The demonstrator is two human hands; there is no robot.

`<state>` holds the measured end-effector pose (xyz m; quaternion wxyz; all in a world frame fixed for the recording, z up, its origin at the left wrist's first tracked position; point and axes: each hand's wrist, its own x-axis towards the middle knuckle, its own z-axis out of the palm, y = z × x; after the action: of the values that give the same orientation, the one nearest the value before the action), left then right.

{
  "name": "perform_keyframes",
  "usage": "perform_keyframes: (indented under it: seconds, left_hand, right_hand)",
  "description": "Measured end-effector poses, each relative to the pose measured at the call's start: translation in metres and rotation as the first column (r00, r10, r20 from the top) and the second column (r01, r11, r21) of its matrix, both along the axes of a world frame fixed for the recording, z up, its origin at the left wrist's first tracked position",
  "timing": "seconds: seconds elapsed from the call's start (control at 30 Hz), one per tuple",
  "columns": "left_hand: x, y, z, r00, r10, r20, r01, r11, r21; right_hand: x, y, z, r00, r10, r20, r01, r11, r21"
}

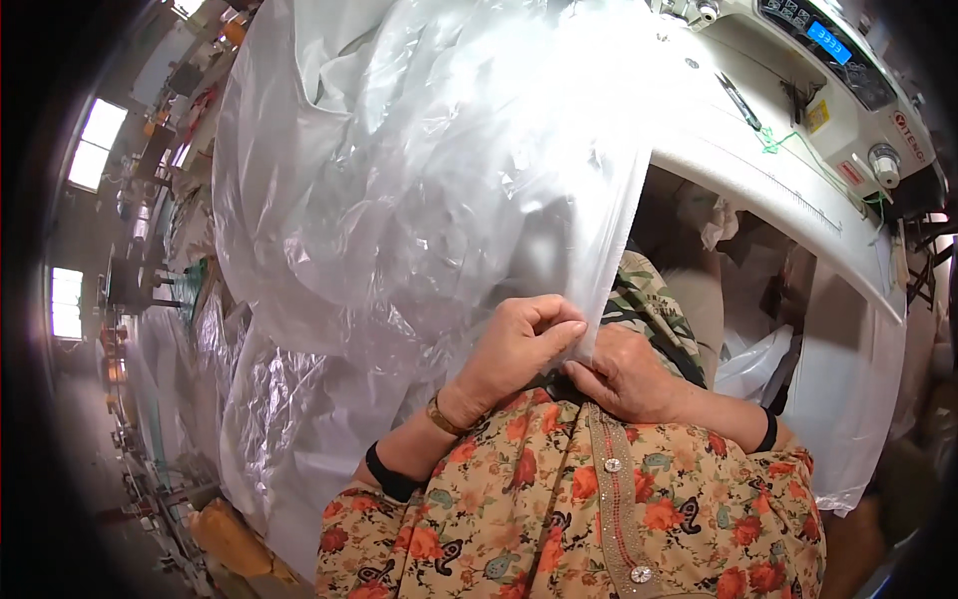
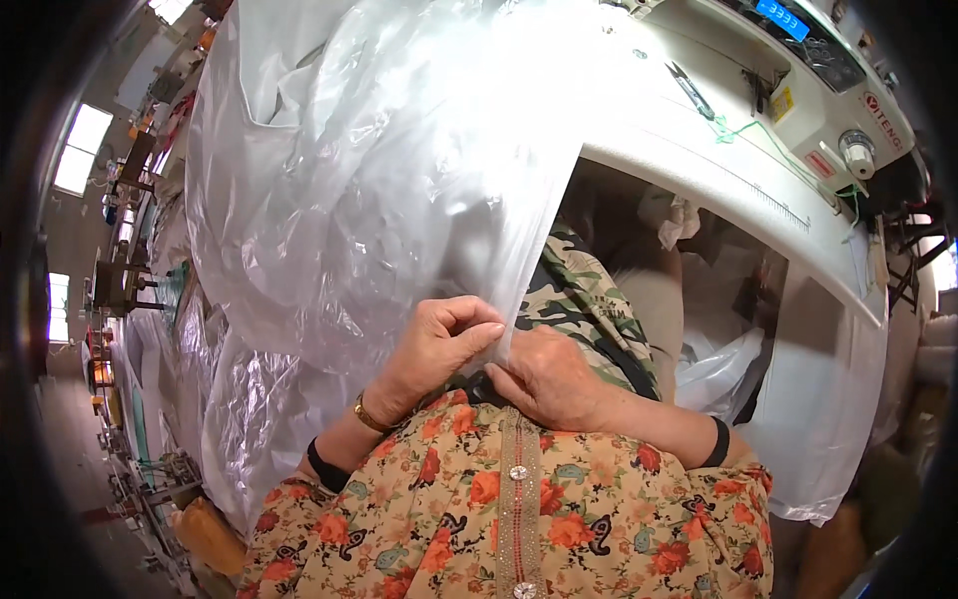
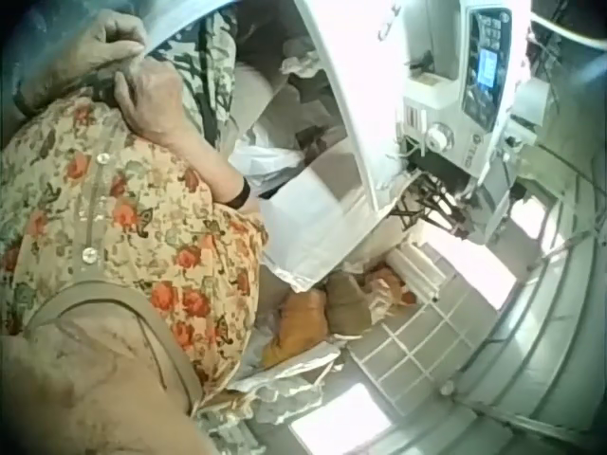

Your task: Sewing together large sheets of white plastic material using an industrial sewing machine.

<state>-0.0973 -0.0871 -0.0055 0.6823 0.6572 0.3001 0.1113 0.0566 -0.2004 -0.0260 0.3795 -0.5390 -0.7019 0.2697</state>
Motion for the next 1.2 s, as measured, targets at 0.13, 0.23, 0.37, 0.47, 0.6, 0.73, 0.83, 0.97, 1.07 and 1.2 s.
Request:
perform_keyframes:
  seconds: [0.13, 0.23, 0.37, 0.47, 0.6, 0.73, 0.83, 0.97, 1.07, 1.2]
  left_hand:
    - [0.003, -0.01, 0.011, 1.0, 0.01, -0.01, -0.005, 0.91, 0.415]
    - [0.005, -0.014, 0.012, 0.998, 0.005, 0.055, -0.039, 0.775, 0.631]
    - [0.005, -0.009, 0.017, 0.999, -0.027, 0.036, -0.005, 0.729, 0.684]
    - [0.003, -0.002, 0.019, 0.998, -0.031, -0.059, 0.06, 0.816, 0.575]
    - [-0.006, 0.006, 0.022, 0.993, 0.059, -0.103, 0.012, 0.813, 0.582]
    - [-0.017, 0.01, 0.046, 0.993, 0.113, -0.042, -0.027, 0.543, 0.839]
    - [-0.017, 0.007, 0.068, 0.999, 0.046, -0.021, 0.009, 0.251, 0.968]
    - [-0.008, -0.007, 0.081, 0.981, -0.106, -0.163, 0.187, 0.287, 0.939]
    - [-0.003, -0.003, 0.061, 0.941, -0.214, -0.263, 0.318, 0.29, 0.903]
    - [-0.007, 0.001, 0.029, 0.943, -0.218, -0.252, 0.317, 0.347, 0.883]
  right_hand:
    - [-0.001, -0.001, -0.001, 0.995, -0.011, 0.097, 0.011, 1.0, 0.008]
    - [-0.002, 0.001, 0.003, 0.991, -0.002, 0.133, 0.004, 1.0, -0.012]
    - [-0.008, 0.007, -0.005, 0.985, -0.014, 0.173, 0.007, 0.999, 0.036]
    - [-0.009, 0.014, 0.004, 0.905, 0.017, 0.425, -0.104, 0.978, 0.182]
    - [0.01, 0.028, 0.01, 0.916, 0.119, 0.382, -0.27, 0.888, 0.372]
    - [0.051, 0.059, -0.017, 0.82, -0.432, -0.375, 0.463, 0.886, -0.008]
    - [0.039, 0.115, -0.009, 0.795, -0.575, -0.196, 0.593, 0.804, 0.045]
    - [-0.013, 0.164, -0.034, 0.953, 0.175, -0.247, -0.05, 0.895, 0.443]
    - [-0.008, 0.152, -0.067, 0.96, 0.231, -0.16, -0.179, 0.941, 0.287]
    - [0.043, 0.122, -0.085, 0.978, 0.205, -0.023, -0.204, 0.977, 0.058]
